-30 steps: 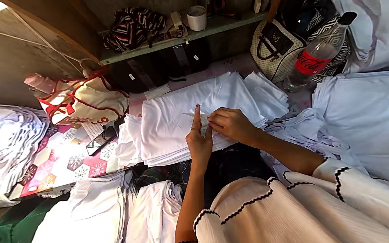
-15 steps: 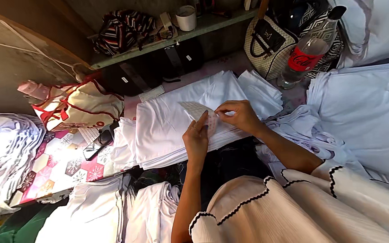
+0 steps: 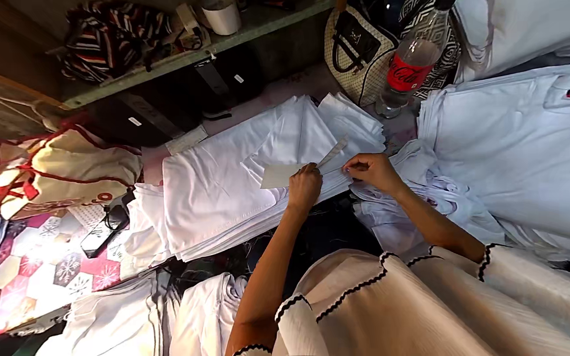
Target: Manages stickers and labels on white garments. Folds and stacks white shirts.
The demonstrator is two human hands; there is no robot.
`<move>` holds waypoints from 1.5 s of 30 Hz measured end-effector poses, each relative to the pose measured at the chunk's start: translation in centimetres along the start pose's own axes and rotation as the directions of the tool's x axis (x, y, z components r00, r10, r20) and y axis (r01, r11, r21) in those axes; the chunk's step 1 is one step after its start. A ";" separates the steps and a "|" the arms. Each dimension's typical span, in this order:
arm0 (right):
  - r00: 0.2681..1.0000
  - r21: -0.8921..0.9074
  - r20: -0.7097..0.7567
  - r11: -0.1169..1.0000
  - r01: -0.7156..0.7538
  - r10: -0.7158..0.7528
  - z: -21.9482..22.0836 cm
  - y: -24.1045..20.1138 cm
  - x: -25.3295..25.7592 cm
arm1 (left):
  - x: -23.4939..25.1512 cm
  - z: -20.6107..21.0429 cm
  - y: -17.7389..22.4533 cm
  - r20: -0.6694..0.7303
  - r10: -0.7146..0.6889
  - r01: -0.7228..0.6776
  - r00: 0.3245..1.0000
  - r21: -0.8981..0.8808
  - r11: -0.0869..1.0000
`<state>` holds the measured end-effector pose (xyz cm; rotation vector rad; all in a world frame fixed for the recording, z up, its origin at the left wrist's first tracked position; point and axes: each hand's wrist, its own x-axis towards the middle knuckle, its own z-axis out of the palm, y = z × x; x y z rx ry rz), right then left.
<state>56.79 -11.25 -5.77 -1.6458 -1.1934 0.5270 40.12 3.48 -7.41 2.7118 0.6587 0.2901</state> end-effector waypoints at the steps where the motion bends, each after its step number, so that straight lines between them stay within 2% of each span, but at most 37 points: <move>1: 0.999 -0.015 0.031 1.000 0.019 -0.018 0.8 0.2 -0.1 | 0.1 -0.1 0.0 -0.010 -0.006 0.006 1.000 0.012 1.000; 4: 0.983 -0.223 0.038 0.957 0.183 -0.179 3.9 0.9 0.3 | 0.3 -0.4 -0.2 -0.134 -0.005 0.006 0.991 0.010 1.000; 6: 0.958 -0.450 -0.007 0.857 0.253 -0.287 5.2 2.2 1.0 | 0.5 -0.6 -0.2 -0.223 -0.006 0.009 0.975 0.012 1.000; 8: 0.936 -0.614 -0.053 0.750 0.244 -0.348 5.7 3.6 1.8 | 0.5 -0.9 -0.1 -0.242 -0.010 0.013 0.970 0.013 1.000; 13: 0.903 -0.720 -0.015 0.632 0.288 -0.429 5.9 5.5 2.0 | -0.1 -0.6 0.2 -0.202 -0.023 0.019 0.979 -0.019 1.000; 15: 0.917 -0.697 0.029 0.650 0.303 -0.397 5.6 5.5 1.6 | -0.2 -0.5 0.2 -0.197 -0.027 0.022 0.980 -0.032 0.999; 18: 0.966 -0.601 0.089 0.760 0.246 -0.242 4.4 3.9 0.7 | -0.3 -0.6 0.2 -0.190 -0.026 0.017 0.982 -0.047 0.999; 21: 0.959 -0.577 -0.101 0.801 0.160 -0.265 3.8 3.7 0.2 | -0.4 -1.0 0.2 -0.187 -0.031 0.013 0.982 -0.096 0.995; 23: 0.965 -0.610 -0.176 0.791 0.049 -0.196 3.3 4.0 0.6 | -0.6 -1.5 0.0 -0.231 -0.046 0.005 0.972 -0.175 0.985; 25: 0.983 -0.582 -0.178 0.810 -0.068 -0.045 2.8 3.9 1.4 | -1.2 -2.3 -0.5 -0.345 -0.078 -0.030 0.935 -0.296 0.955; 27: 0.983 -0.496 -0.153 0.853 -0.164 0.100 2.2 2.2 2.8 | -2.0 -4.2 -1.2 -0.428 -0.157 -0.051 0.890 -0.436 0.899; 28: 0.984 -0.455 -0.149 0.876 -0.161 0.103 2.0 1.0 3.6 | -2.6 -5.5 -1.6 -0.428 -0.223 -0.032 0.876 -0.512 0.858; 31: 0.989 -0.316 -0.144 0.948 -0.032 -0.014 2.4 -3.0 5.9 | -4.6 -9.0 -2.9 -0.367 -0.428 0.032 0.826 -0.727 0.686; 34: 0.987 -0.128 -0.074 0.983 0.133 -0.144 4.2 -7.7 8.2 | -6.2 -10.9 -3.8 -0.389 -0.486 -0.047 0.783 -0.816 0.577; 36: 0.947 -0.039 -0.006 0.947 0.319 -0.320 5.8 -10.7 8.2 | -6.9 -11.7 -3.8 -0.418 -0.498 -0.075 0.760 -0.818 0.571; 39: 0.832 -0.070 0.032 0.829 0.555 -0.554 8.7 -13.7 7.6 | -7.8 -12.3 -3.7 -0.467 -0.470 -0.102 0.749 -0.782 0.615; 42: 0.743 -0.132 0.075 0.732 0.668 -0.665 11.1 -14.6 7.2 | -8.2 -12.3 -3.3 -0.514 -0.430 -0.106 0.742 -0.724 0.682; 45: 0.719 -0.232 0.127 0.685 0.691 -0.683 11.9 -14.3 6.8 | -8.4 -12.4 -2.6 -0.529 -0.431 -0.061 0.731 -0.680 0.730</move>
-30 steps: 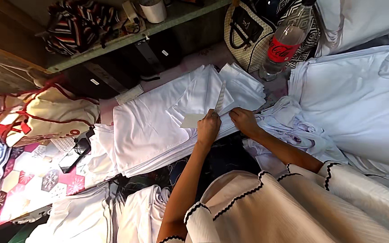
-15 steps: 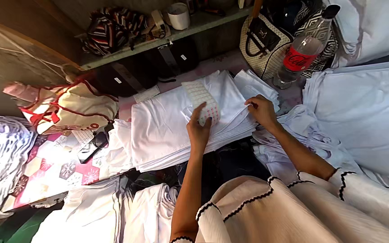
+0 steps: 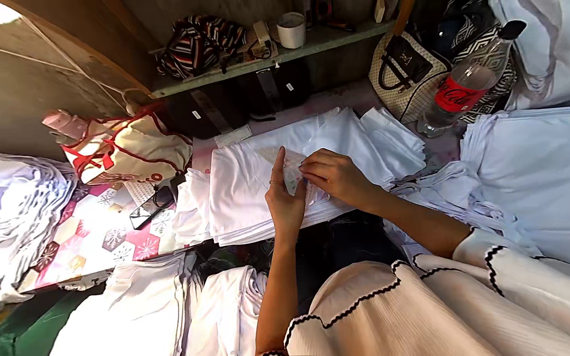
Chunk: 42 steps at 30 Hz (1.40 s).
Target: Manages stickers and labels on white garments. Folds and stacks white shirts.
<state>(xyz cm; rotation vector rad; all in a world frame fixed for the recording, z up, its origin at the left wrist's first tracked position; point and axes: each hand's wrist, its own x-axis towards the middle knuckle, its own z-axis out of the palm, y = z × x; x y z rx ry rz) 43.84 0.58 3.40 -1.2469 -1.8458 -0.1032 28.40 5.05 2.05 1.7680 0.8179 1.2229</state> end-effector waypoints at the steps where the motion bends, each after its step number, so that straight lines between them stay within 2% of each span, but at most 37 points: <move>1: 1.000 -0.031 0.008 1.000 -0.001 0.001 0.0 -0.1 -0.2 | -0.1 0.1 0.1 -0.001 0.008 -0.008 1.000 0.021 1.000; 4: 1.000 -0.066 0.008 0.998 0.006 -0.006 -0.3 0.1 -0.7 | -0.3 0.5 0.2 0.008 0.033 -0.033 0.999 0.056 0.998; 10: 1.000 -0.014 0.014 1.000 -0.015 0.016 -1.7 1.1 -1.5 | -0.6 1.5 0.3 0.070 0.028 -0.034 0.997 0.077 0.996; 13: 0.996 0.074 -0.007 0.994 -0.083 0.083 -2.5 1.8 -2.1 | -0.6 2.0 0.1 0.129 0.025 -0.031 0.991 0.045 0.998; 15: 0.985 0.176 -0.024 0.970 -0.165 0.172 -3.3 2.5 -2.6 | -0.7 2.4 -0.2 0.176 0.065 -0.079 0.982 0.078 0.994; 17: 0.967 0.245 -0.035 0.940 -0.238 0.254 -4.7 3.5 -3.6 | -0.8 3.2 -0.4 0.161 0.157 -0.194 0.974 0.250 0.949; 20: 0.903 0.260 -0.092 0.886 -0.385 0.419 -7.0 5.6 -6.2 | -0.8 5.8 -1.3 0.144 0.314 -0.338 0.939 0.572 0.747; 21: 0.865 0.263 -0.102 0.852 -0.453 0.491 -7.8 6.4 -7.4 | -0.9 6.9 -1.8 0.196 0.305 -0.359 0.932 0.613 0.704; 23: 0.784 0.283 -0.110 0.775 -0.565 0.611 -8.9 7.5 -10.1 | -1.2 9.4 -3.4 0.395 0.180 -0.399 0.901 0.591 0.701; 25: 0.734 0.280 -0.089 0.724 -0.630 0.673 -9.8 7.7 -13.1 | -1.9 12.0 -5.1 0.603 0.015 -0.437 0.798 0.561 0.703; 27: 0.716 0.259 -0.076 0.707 -0.658 0.694 -10.3 7.6 -15.2 | -2.3 13.9 -6.1 0.717 -0.153 -0.434 0.680 0.562 0.704; 28: 0.709 0.254 -0.074 0.701 -0.667 0.701 -10.3 7.6 -15.7 | -2.4 14.4 -6.3 0.734 -0.188 -0.420 0.652 0.557 0.717; 31: 0.707 0.252 -0.011 0.686 -0.683 0.707 -9.4 7.5 -17.0 | -2.3 14.7 -6.7 0.719 -0.145 -0.388 0.679 0.520 0.761; 34: 0.744 0.239 0.066 0.713 -0.659 0.665 -7.2 7.4 -17.5 | -1.5 14.5 -6.3 0.732 -0.245 -0.338 0.635 0.549 0.765; 38: 0.803 0.129 0.102 0.793 -0.595 0.587 -4.3 7.5 -17.1 | -1.0 14.6 -5.9 0.759 -0.305 -0.388 0.575 0.581 0.715; 40: 0.798 0.109 0.138 0.792 -0.601 0.587 -3.6 7.4 -17.0 | -0.9 14.6 -5.7 0.781 -0.297 -0.430 0.549 0.569 0.701; 42: 0.790 0.100 0.176 0.788 -0.607 0.587 -3.2 7.2 -17.1 | -1.2 14.6 -6.1 0.789 -0.252 -0.477 0.560 0.556 0.680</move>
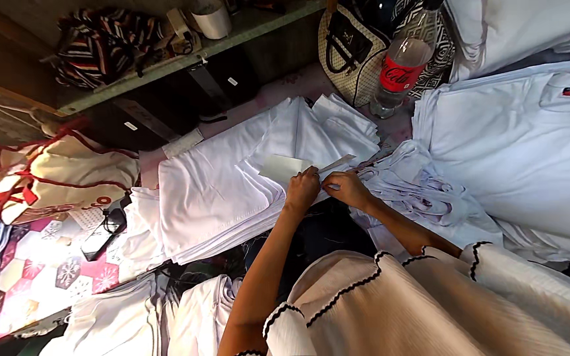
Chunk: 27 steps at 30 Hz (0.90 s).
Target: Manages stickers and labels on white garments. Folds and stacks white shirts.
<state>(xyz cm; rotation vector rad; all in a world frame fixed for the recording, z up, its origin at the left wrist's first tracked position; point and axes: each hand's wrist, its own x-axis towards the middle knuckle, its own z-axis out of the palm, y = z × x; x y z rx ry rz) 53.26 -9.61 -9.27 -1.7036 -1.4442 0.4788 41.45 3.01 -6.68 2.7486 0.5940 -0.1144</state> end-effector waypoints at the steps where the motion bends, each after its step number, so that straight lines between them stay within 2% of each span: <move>1: 1.000 -0.019 0.002 1.000 0.009 -0.009 0.3 0.1 -0.1 | 0.0 0.4 -0.2 -0.042 0.024 -0.023 0.999 0.023 0.999; 4: 0.993 -0.144 -0.092 0.988 0.062 -0.075 0.9 0.5 0.0 | 0.1 0.8 -1.0 -0.190 0.041 -0.046 0.981 -0.023 0.999; 8: 0.938 -0.481 -0.272 0.875 0.060 -0.214 1.1 2.6 0.9 | 0.0 -0.1 -1.6 -0.385 -0.036 -0.034 0.922 -0.174 0.984; 12: 0.912 -0.630 -0.309 0.777 0.018 -0.272 1.8 3.9 1.5 | -0.3 -0.1 -1.1 -0.385 -0.038 -0.028 0.922 -0.163 0.986; 16: 0.959 -0.593 -0.178 0.802 0.075 -0.222 1.4 3.5 1.0 | -0.7 -0.1 -1.1 -0.364 -0.055 -0.014 0.930 -0.185 0.983; 19: 0.996 -0.463 -0.082 0.886 0.002 -0.045 0.0 2.3 0.2 | -0.8 -0.2 -1.1 -0.367 -0.064 -0.017 0.928 -0.212 0.977; 21: 0.982 -0.403 -0.188 0.913 -0.062 -0.016 -0.6 2.1 0.0 | -0.9 -0.3 -1.3 -0.399 -0.062 -0.043 0.915 -0.249 0.968; 23: 0.954 -0.400 -0.299 0.905 -0.148 0.024 -1.1 2.4 0.3 | -1.2 -0.4 -1.7 -0.493 -0.065 -0.110 0.868 -0.317 0.942; 25: 0.948 -0.385 -0.293 0.891 -0.239 0.128 -1.7 2.4 1.0 | -2.0 -1.3 -2.1 -0.606 -0.110 -0.187 0.788 -0.406 0.895; 27: 0.941 -0.338 -0.245 0.889 -0.309 0.234 -2.5 1.1 2.5 | -3.6 -3.1 -2.6 -0.636 -0.218 -0.208 0.741 -0.526 0.825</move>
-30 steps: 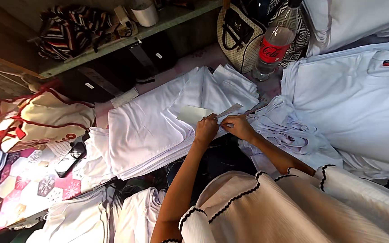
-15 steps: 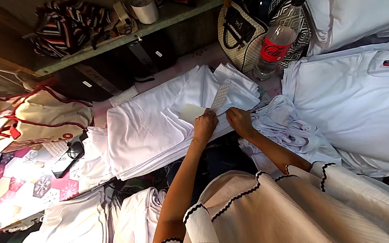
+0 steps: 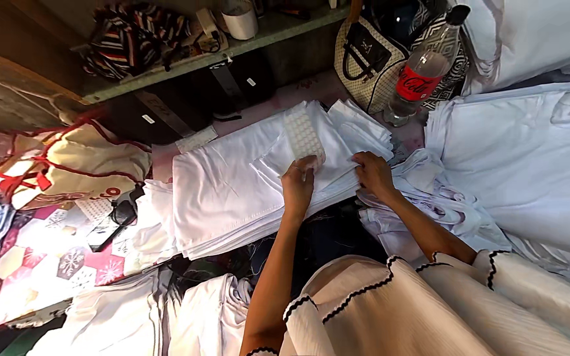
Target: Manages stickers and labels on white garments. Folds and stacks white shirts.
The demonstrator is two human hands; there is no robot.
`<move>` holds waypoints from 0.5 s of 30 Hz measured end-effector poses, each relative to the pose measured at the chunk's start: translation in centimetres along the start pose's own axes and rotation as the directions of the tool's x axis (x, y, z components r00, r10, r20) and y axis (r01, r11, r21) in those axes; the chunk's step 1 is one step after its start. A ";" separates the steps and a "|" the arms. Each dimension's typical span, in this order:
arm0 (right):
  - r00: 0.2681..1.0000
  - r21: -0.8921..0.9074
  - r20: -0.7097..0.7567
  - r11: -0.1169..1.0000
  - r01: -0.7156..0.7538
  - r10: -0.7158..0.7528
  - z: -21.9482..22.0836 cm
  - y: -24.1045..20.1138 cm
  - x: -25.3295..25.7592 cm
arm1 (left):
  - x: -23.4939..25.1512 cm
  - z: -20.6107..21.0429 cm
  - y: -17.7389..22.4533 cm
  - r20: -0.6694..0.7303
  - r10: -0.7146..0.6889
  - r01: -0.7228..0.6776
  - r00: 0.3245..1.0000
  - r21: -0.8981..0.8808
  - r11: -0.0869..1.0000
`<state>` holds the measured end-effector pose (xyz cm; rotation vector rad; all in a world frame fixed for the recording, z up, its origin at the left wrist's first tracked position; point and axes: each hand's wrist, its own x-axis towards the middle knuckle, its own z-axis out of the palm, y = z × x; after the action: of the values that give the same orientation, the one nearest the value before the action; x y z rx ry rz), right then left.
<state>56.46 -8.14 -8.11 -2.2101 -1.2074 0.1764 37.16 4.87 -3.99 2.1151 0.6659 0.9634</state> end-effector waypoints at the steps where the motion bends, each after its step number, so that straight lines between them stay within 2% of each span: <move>1: 1.000 0.036 0.016 0.999 -0.015 0.015 -0.6 -1.0 0.7 | 0.0 -1.4 0.4 -0.024 -0.080 0.079 0.996 -0.065 0.995; 3: 1.000 0.163 -0.015 0.986 0.026 -0.024 -1.7 -3.5 1.9 | 0.0 -4.3 1.1 -0.051 -0.226 0.211 0.973 -0.200 0.957; 4: 0.996 0.230 -0.039 0.970 0.082 -0.075 -2.1 -4.9 2.3 | -0.1 -5.5 1.3 -0.072 -0.261 0.234 0.963 -0.265 0.935; 6: 0.977 0.368 -0.063 0.906 0.210 -0.201 -2.9 -8.2 3.0 | -0.3 -7.5 1.3 -0.123 -0.285 0.227 0.950 -0.353 0.908; 8: 0.926 0.461 -0.095 0.809 0.365 -0.364 -3.2 -11.4 3.3 | -0.5 -8.8 1.5 -0.164 -0.284 0.203 0.945 -0.388 0.899; 11: 0.809 0.408 -0.223 0.701 0.585 -0.545 -2.7 -15.8 3.0 | -0.9 -10.0 2.1 -0.182 -0.285 0.191 0.941 -0.410 0.892; 15: 0.710 0.277 -0.224 0.655 0.703 -0.668 -1.4 -17.8 2.4 | -1.3 -10.2 2.6 -0.168 -0.272 0.170 0.947 -0.456 0.874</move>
<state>45.59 0.27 3.48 -1.3149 -1.7199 -0.0430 28.77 6.36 2.25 1.5117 0.7111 1.1154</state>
